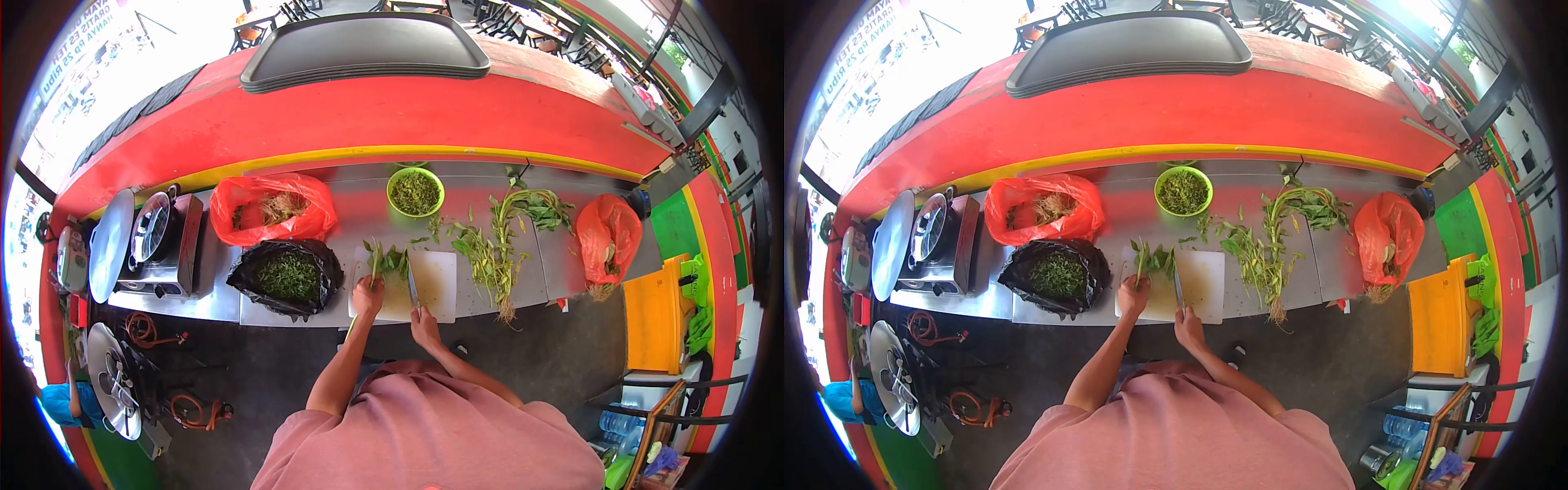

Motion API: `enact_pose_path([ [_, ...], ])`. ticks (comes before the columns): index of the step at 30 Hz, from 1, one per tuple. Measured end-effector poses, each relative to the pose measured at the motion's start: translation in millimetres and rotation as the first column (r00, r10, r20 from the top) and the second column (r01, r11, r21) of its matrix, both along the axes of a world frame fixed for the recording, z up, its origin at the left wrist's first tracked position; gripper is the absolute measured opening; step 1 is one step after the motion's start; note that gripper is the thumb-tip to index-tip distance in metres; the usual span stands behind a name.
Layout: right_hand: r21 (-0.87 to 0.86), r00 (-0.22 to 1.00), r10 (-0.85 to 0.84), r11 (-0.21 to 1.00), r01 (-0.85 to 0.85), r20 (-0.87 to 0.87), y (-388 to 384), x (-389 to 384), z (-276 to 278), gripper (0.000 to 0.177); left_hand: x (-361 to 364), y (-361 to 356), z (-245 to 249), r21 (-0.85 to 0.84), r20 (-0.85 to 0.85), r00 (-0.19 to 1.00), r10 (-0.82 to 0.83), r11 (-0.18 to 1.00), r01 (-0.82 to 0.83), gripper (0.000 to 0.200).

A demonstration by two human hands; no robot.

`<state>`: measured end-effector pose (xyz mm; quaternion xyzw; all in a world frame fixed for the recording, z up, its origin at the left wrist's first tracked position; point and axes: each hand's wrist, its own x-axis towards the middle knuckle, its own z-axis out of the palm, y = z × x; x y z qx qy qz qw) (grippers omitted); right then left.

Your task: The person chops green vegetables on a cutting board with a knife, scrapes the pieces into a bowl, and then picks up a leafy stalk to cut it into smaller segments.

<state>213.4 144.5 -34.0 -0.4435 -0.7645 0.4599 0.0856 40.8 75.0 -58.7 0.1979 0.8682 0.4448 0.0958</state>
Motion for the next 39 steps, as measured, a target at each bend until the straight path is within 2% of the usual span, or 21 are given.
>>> enact_pose_path([
  [7, -0.01, 0.995, 0.095, 0.995, -0.095, 0.009, -14, -20, -3, 0.037, 1, -1, 2, -0.03, -0.035, 0.999, -0.038, 0.999, 0.037, 0.021],
  [11, 0.0, 0.988, 0.137, 0.991, -0.137, -0.076, -19, -23, -2, 0.036, -6, -6, -2, 0.073, -0.043, 0.997, -0.065, 0.995, 0.068, 0.023],
  [16, 0.011, 0.991, 0.129, 0.992, -0.128, -0.028, -8, -7, 2, 0.036, -11, -15, 6, 0.152, -0.04, 0.996, -0.08, 0.985, 0.085, 0.024],
  [18, 0.02, 0.994, 0.104, 0.994, -0.104, -0.019, -3, 4, 6, 0.037, -16, -22, 13, 0.049, 0.096, 0.989, -0.11, 0.993, 0.106, 0.025],
  [22, 0.067, 0.997, 0.047, 0.997, -0.043, -0.064, 5, 29, 6, 0.036, -16, -27, 30, 0.065, 0.059, 0.99, -0.131, 0.99, 0.127, 0.024],
  [25, 0.019, 0.999, 0.0, 1.0, 0.001, -0.055, 8, 50, 5, 0.039, -2, -24, 41, 0.088, 0.046, 0.995, -0.086, 0.993, 0.082, 0.023],
  [27, 0.034, 0.997, -0.008, 0.999, 0.01, -0.075, 7, 61, 4, 0.041, 10, -17, 43, 0.043, -0.145, 0.965, -0.22, 0.973, 0.228, 0.022],
  [28, 0.021, 0.996, -0.007, 1.0, 0.009, -0.092, 7, 65, 4, 0.041, 16, -13, 42, 0.042, -0.142, 0.965, -0.221, 0.972, 0.229, 0.022],
  [31, 0.009, 0.991, 0.027, 1.0, -0.026, -0.132, 4, 74, 4, 0.04, 29, 0, 35, -0.104, -0.181, 0.89, -0.419, 0.908, 0.406, 0.022],
  [33, 0.009, 0.986, 0.053, 0.999, -0.053, -0.157, 2, 82, 6, 0.04, 33, 2, 32, -0.13, -0.15, 0.889, -0.433, 0.9, 0.416, 0.023],
  [35, 0.026, 0.986, 0.169, 0.985, -0.169, 0.005, 4, 93, 10, 0.038, 34, 2, 33, -0.141, -0.139, 0.883, -0.448, 0.892, 0.43, 0.024],
  [36, 0.024, 0.987, 0.162, 0.986, -0.162, 0.004, 6, 100, 16, 0.038, 35, 0, 30, -0.143, -0.138, 0.88, -0.454, 0.888, 0.436, 0.024],
  [38, 0.143, 0.98, 0.127, 0.978, -0.149, 0.156, 14, 115, 27, 0.038, 33, -5, 24, -0.099, -0.183, 0.863, -0.47, 0.883, 0.46, 0.026],
  [39, 0.142, 0.98, 0.125, 0.979, -0.147, 0.154, 20, 120, 25, 0.038, 31, -6, 25, -0.101, -0.183, 0.862, -0.472, 0.881, 0.461, 0.026],
])
